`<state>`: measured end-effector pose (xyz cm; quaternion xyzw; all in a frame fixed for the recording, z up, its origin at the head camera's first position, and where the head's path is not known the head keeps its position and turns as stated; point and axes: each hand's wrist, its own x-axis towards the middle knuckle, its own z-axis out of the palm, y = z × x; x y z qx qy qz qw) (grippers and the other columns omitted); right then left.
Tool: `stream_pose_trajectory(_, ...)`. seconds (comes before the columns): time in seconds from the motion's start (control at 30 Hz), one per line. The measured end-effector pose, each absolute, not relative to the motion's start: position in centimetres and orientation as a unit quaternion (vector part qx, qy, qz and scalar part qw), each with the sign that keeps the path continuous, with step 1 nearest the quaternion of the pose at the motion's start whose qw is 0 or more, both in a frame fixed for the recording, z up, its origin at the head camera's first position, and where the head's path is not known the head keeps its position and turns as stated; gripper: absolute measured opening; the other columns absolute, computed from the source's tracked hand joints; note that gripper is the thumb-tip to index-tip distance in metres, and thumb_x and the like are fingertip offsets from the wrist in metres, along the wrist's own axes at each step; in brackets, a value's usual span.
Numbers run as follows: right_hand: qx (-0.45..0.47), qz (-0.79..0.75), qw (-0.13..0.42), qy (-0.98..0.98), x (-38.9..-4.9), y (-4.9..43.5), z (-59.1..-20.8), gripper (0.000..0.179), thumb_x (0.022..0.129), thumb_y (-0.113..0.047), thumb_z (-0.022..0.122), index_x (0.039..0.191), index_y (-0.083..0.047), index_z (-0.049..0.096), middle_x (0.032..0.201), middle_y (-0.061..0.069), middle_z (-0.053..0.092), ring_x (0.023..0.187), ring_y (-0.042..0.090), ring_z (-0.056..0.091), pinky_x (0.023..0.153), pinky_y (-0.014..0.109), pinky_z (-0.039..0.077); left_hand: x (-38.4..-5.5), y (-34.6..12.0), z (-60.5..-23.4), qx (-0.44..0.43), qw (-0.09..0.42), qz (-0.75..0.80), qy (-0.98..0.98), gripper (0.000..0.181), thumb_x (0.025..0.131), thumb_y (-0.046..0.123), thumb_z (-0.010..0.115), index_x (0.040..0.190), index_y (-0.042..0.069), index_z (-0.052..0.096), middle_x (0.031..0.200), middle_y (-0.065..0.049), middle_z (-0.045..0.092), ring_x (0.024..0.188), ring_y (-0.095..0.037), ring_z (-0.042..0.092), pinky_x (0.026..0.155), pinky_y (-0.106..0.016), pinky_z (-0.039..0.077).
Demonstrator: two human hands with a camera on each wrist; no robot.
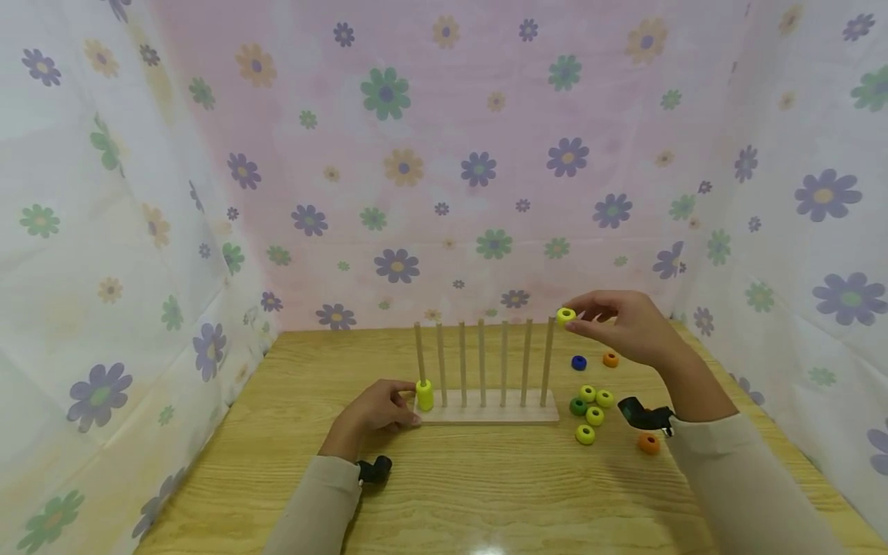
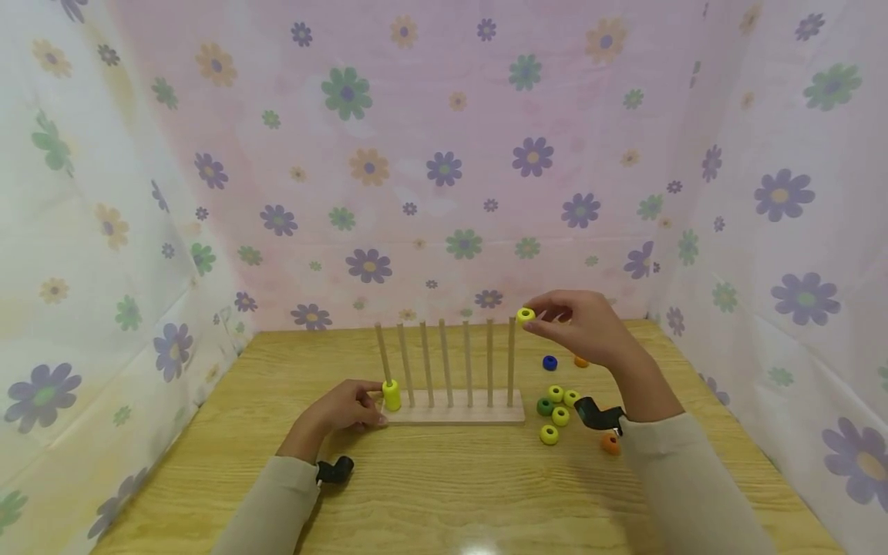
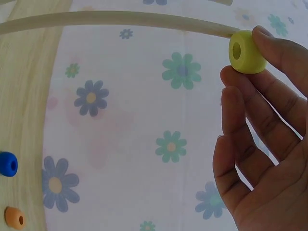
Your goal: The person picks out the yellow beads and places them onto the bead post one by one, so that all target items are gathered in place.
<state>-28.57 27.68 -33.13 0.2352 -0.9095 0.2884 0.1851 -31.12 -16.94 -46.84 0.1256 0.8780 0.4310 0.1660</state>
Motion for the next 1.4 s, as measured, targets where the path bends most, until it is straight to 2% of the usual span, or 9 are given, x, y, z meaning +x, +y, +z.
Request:
stream_pose_trajectory(0.47, 0.227, 0.311, 0.193, -0.902, -28.4, 26.2, -32.3, 0.024, 0.095, -0.035, 0.077, 0.119, -0.031, 0.076, 0.096, -0.010, 0.073, 0.089, 0.013, 0.065, 0.073, 0.027, 0.054, -31.0, -17.1, -46.9, 0.129, 0.165, 0.428, 0.879, 0.073, 0.086, 0.017, 0.087, 0.151, 0.009, 0.055, 0.096, -0.009, 0.063, 0.074, -0.019, 0.061, 0.066, -0.032, 0.057)
stream_pose_trajectory(0.73, 0.248, 0.317, 0.201, -0.893, -28.6, 25.0, -31.9, 0.024, 0.095, -0.035, 0.078, 0.119, -0.030, 0.077, 0.104, -0.012, 0.074, 0.091, 0.008, 0.066, 0.081, 0.022, 0.053, -31.0, -17.0, -46.9, 0.127, 0.166, 0.431, 0.878, 0.072, 0.086, 0.016, 0.087, 0.150, 0.010, 0.056, 0.095, -0.009, 0.063, 0.072, -0.019, 0.060, 0.065, -0.032, 0.056)
stream_pose_trajectory(0.97, 0.260, 0.321, 0.195, -0.890, -29.1, 24.1, -31.8, 0.025, 0.094, -0.037, 0.079, 0.118, -0.032, 0.077, 0.107, -0.014, 0.074, 0.093, 0.006, 0.066, 0.083, 0.026, 0.055, -31.1, -17.0, -47.0, 0.130, 0.166, 0.429, 0.879, 0.073, 0.086, 0.017, 0.087, 0.151, 0.010, 0.055, 0.097, -0.009, 0.064, 0.073, -0.019, 0.061, 0.066, -0.033, 0.057)
stream_pose_trajectory(1.07, 0.270, 0.323, 0.191, -0.887, -29.2, 23.6, -31.6, 0.025, 0.094, -0.037, 0.079, 0.118, -0.031, 0.077, 0.107, -0.012, 0.074, 0.093, 0.007, 0.066, 0.083, 0.028, 0.056, -31.3, -17.0, -47.0, 0.129, 0.166, 0.425, 0.880, 0.072, 0.086, 0.017, 0.087, 0.151, 0.011, 0.055, 0.096, -0.009, 0.064, 0.073, -0.019, 0.061, 0.066, -0.032, 0.057)
stream_pose_trajectory(1.3, 0.293, 0.329, 0.188, -0.878, -29.4, 22.6, -31.4, 0.023, 0.095, -0.034, 0.078, 0.117, -0.027, 0.078, 0.109, -0.006, 0.075, 0.094, 0.008, 0.065, 0.080, 0.024, 0.054, -31.3, -17.0, -46.9, 0.128, 0.164, 0.426, 0.881, 0.071, 0.086, 0.017, 0.087, 0.150, 0.012, 0.056, 0.096, -0.009, 0.064, 0.073, -0.019, 0.061, 0.066, -0.032, 0.057)
stream_pose_trajectory(1.4, 0.302, 0.331, 0.185, -0.875, -29.3, 22.0, -31.3, 0.023, 0.096, -0.034, 0.077, 0.118, -0.026, 0.078, 0.109, -0.005, 0.075, 0.095, 0.010, 0.065, 0.080, 0.027, 0.056, -31.4, -17.0, -46.9, 0.128, 0.164, 0.425, 0.881, 0.071, 0.086, 0.017, 0.087, 0.150, 0.011, 0.056, 0.096, -0.008, 0.064, 0.073, -0.018, 0.061, 0.065, -0.032, 0.057)
